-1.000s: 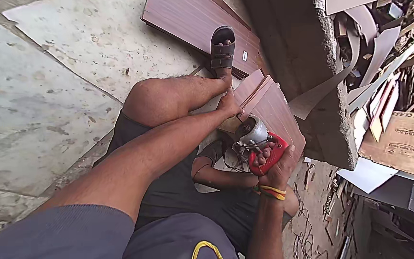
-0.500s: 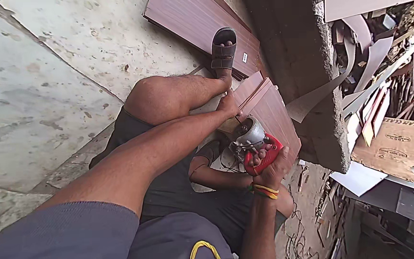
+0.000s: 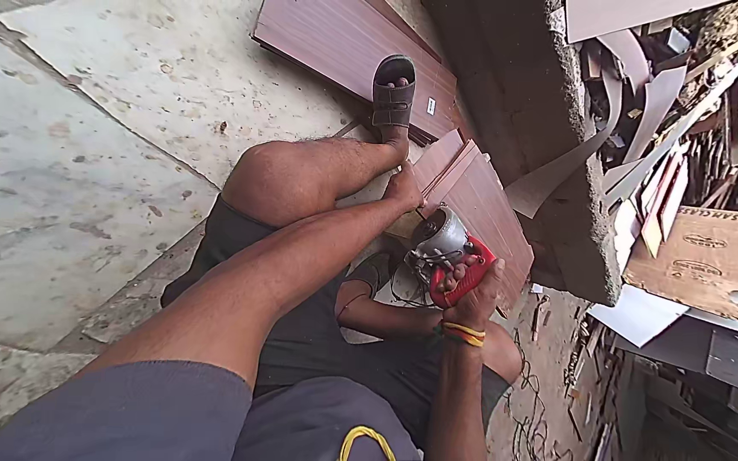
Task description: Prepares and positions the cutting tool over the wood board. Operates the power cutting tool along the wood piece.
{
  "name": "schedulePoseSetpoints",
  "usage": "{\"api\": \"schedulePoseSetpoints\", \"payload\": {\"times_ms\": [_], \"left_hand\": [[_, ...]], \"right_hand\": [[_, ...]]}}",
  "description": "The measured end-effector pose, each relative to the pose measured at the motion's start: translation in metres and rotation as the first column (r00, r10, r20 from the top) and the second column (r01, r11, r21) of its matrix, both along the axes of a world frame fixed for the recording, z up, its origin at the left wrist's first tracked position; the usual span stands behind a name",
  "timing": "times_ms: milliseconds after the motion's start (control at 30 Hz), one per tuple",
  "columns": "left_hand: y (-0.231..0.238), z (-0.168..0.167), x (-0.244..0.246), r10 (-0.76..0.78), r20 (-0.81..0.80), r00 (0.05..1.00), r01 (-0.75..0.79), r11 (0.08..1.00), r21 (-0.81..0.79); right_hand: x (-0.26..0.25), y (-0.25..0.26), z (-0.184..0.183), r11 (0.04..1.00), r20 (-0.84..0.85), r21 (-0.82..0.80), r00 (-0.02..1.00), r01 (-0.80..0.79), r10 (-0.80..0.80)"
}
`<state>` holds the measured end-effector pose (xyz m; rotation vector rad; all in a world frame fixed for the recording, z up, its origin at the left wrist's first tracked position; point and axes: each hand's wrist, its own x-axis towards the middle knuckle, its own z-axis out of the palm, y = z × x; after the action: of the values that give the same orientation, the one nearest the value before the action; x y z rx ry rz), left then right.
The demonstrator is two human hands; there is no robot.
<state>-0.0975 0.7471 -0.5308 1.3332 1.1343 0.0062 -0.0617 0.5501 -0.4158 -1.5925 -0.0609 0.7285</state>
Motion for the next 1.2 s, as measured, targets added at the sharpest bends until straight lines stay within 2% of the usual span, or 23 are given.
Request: {"api": "schedulePoseSetpoints", "payload": {"times_ms": [467, 1200], "left_hand": [[0.0, 0.002, 0.001, -0.004, -0.018, 1.0, 0.004, 1.0, -0.003], [0.0, -0.002, 0.001, -0.018, -0.017, 1.0, 0.018, 1.0, 0.009]], "right_hand": [[-0.003, 0.003, -0.008, 0.999, 0.098, -0.052, 0.995, 0.006, -0.001], [0.002, 0.016, -0.005, 0.995, 0.125, -0.082, 0.991, 0.052, -0.042]]}}
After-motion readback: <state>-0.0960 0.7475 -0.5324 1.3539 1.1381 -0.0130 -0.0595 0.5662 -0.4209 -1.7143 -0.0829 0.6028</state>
